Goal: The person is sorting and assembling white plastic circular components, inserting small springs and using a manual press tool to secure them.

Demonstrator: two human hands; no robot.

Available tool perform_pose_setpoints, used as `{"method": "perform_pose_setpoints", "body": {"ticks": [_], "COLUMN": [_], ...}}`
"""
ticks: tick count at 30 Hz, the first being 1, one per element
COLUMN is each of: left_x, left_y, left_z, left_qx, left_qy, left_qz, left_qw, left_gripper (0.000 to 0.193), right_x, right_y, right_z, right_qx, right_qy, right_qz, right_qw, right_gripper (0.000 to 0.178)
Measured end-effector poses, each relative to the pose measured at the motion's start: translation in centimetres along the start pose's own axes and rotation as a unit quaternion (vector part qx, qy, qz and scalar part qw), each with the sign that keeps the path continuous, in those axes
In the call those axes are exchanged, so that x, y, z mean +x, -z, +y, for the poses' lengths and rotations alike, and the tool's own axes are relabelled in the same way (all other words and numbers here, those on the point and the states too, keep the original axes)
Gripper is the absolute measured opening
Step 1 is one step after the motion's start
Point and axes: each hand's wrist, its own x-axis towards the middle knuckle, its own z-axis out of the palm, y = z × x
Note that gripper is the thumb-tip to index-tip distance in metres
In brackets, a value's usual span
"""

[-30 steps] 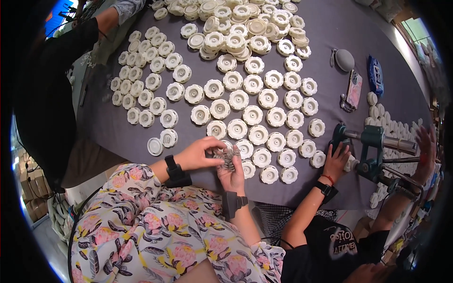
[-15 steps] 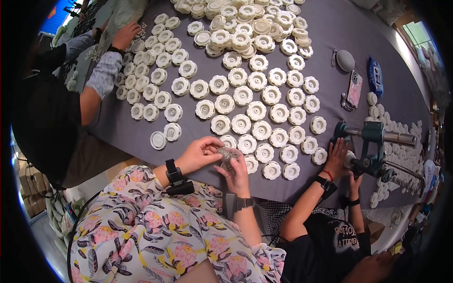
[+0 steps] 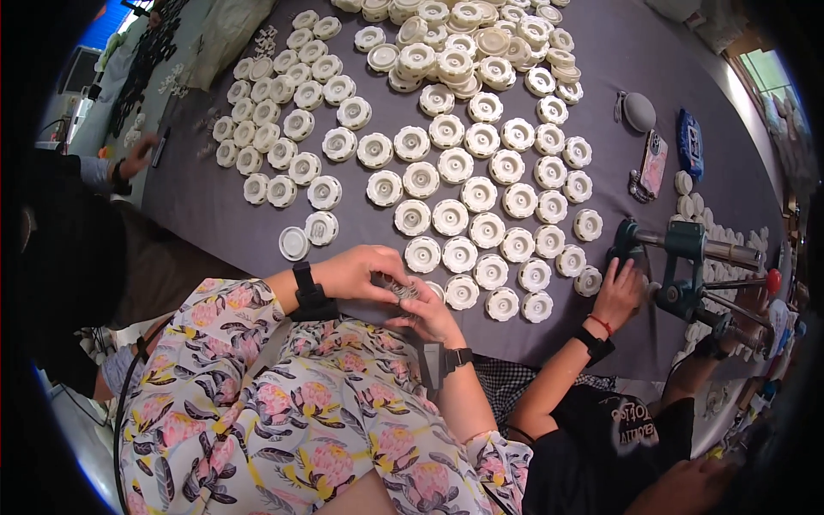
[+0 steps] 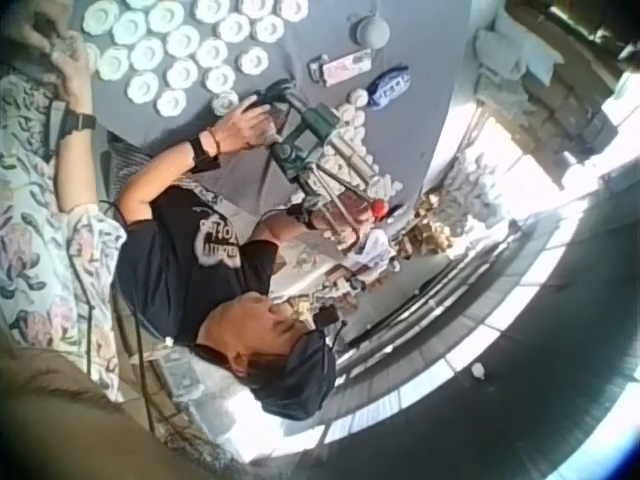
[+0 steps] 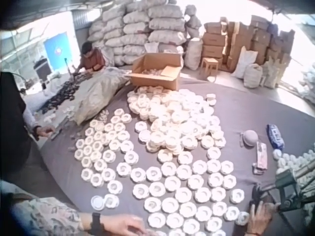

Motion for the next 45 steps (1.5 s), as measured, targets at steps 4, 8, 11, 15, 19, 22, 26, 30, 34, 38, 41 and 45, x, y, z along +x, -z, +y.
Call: {"method": "perform_pose_setpoints", "body": {"ticks": [4,8,11,15,19,22,26,30,34,38,41,45], "left_x": [-0.1,-0.5,-0.8,-0.3,0.3,0.8,-0.9,-1.9,-1.8,-1.0,1.3,3.2], "left_y": [-0.3,-2.0,-2.4,-3.4,-3.2,-3.0,-1.5,-1.6,-2.1,-3.0,-4.4,-4.5], "left_z": [0.4,-0.5,-1.7,-1.7,-1.2,0.1,0.6,-0.5,-1.5,-3.5,-3.3,-3.5], "left_qx": [-0.042,-0.223,-0.544,-0.513,-0.339,-0.166,-0.011,-0.084,-0.406,-0.509,-0.101,0.212], "left_qy": [0.097,0.246,0.44,0.379,0.26,0.175,0.093,0.139,0.318,0.383,0.204,0.048], "left_qz": [0.057,0.17,0.126,0.175,0.227,0.163,0.131,0.177,0.241,0.206,0.239,0.18], "left_qw": [0.993,0.928,0.703,0.75,0.875,0.957,0.987,0.971,0.822,0.743,0.944,0.959], "left_gripper": [0.026,0.027,0.034,0.027,0.021,0.022,0.025,0.023,0.023,0.026,0.025,0.03], "right_x": [0.4,0.3,0.0,-1.1,-1.1,-1.6,0.6,1.2,1.7,-0.7,-2.1,-2.6], "right_y": [-1.3,-2.9,-0.8,-0.9,-1.0,-1.0,-0.5,-2.3,-3.3,-1.7,-1.5,-0.9], "right_z": [0.6,-0.4,-0.4,-1.7,0.2,0.7,1.9,1.0,0.3,-2.3,-2.6,-1.3], "right_qx": [0.049,-0.06,-0.376,0.028,0.122,0.158,0.138,0.099,-0.221,-0.244,-0.173,-0.155], "right_qy": [0.094,0.233,0.398,0.318,0.232,0.197,0.147,0.145,0.318,0.401,0.387,0.382], "right_qz": [0.059,0.189,0.291,0.246,0.129,0.088,0.08,0.101,0.214,0.397,0.405,0.386], "right_qw": [0.993,0.952,0.785,0.915,0.956,0.964,0.976,0.979,0.897,0.789,0.81,0.825], "right_gripper": [0.032,0.03,0.03,0.032,0.03,0.031,0.033,0.029,0.027,0.028,0.026,0.029]}}
